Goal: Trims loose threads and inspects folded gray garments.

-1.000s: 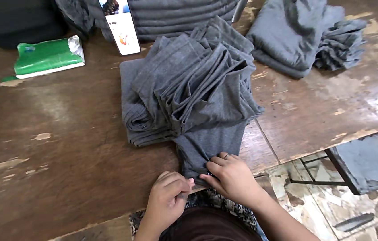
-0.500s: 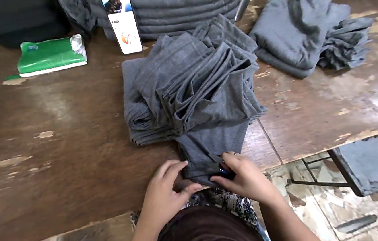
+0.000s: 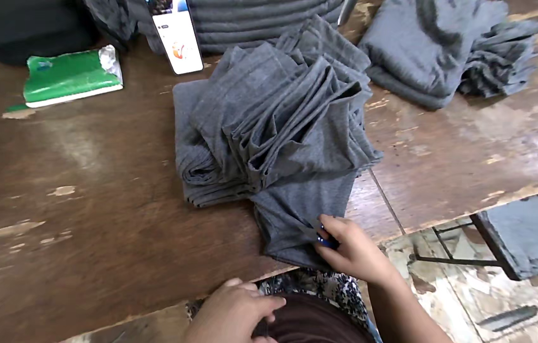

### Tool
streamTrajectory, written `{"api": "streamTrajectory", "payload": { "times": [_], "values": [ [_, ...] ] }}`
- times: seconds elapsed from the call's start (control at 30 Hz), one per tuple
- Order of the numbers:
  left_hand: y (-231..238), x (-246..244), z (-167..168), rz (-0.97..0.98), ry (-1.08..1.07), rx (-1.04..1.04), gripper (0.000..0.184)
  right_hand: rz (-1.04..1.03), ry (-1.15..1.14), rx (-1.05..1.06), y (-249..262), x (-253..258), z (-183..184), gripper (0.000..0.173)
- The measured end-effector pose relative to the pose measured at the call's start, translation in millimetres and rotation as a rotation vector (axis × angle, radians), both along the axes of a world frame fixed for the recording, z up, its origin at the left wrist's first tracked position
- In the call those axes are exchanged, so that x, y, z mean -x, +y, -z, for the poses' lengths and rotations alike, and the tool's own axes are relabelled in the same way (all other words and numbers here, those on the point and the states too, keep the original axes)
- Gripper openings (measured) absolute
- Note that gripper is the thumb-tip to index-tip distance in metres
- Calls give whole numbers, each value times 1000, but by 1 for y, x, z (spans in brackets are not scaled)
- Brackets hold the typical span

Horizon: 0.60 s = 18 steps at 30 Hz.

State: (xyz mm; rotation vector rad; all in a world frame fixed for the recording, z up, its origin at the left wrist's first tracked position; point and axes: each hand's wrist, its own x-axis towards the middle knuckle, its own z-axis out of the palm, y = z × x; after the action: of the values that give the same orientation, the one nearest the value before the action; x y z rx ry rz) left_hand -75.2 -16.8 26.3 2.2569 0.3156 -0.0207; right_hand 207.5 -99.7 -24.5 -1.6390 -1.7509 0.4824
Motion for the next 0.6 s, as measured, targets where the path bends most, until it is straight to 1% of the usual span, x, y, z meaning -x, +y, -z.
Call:
{"api": "streamTrajectory", "payload": {
  "times": [0.03,0.07,0.1,0.13,0.17,0.2,0.27,0.3,0.33,0.37,0.4,0.43,0.5,0.53,0.6],
  "values": [
    [-5,-3,-6,-22,58,-50,31,2,-2,2,0,-1,0,14],
    [-9,-6,-7,-83,41,-127,25,1,0,2,0,-1,0,14],
    [-11,-10,-5,-162,-16,-201,19,0,8,2,0,-1,-1,15],
    [-10,-15,-1,-230,-77,-254,19,0,15,4,0,-1,-1,15],
    [-9,-21,2,-289,-124,-274,24,-1,21,2,0,-1,-1,15],
    [-9,-28,6,-345,-149,-278,33,-5,28,1,0,-2,-1,14],
    [-11,-40,16,-451,-145,-277,48,-6,33,-3,0,-2,-1,15],
    [-11,-45,22,-485,-141,-288,47,-7,33,-4,0,-2,-1,15],
    [-11,-48,28,-507,-154,-287,37,-8,33,-6,0,-2,0,15],
    [-10,-50,33,-514,-179,-278,24,-8,33,-5,0,-3,0,15],
    [-10,-50,35,-498,-202,-256,14,-7,34,-4,-1,-2,0,15],
    [-10,-49,36,-470,-216,-250,11,-3,34,-6,-1,-2,0,15],
    [-9,-43,37,-413,-249,-200,12,1,39,-13,-1,-2,0,15],
    [-7,-37,35,-358,-281,-121,13,-1,43,-17,-1,-2,0,15],
    [-3,-23,27,-150,-342,98,18,-9,56,-24,-1,-2,0,15]
  ]
}}
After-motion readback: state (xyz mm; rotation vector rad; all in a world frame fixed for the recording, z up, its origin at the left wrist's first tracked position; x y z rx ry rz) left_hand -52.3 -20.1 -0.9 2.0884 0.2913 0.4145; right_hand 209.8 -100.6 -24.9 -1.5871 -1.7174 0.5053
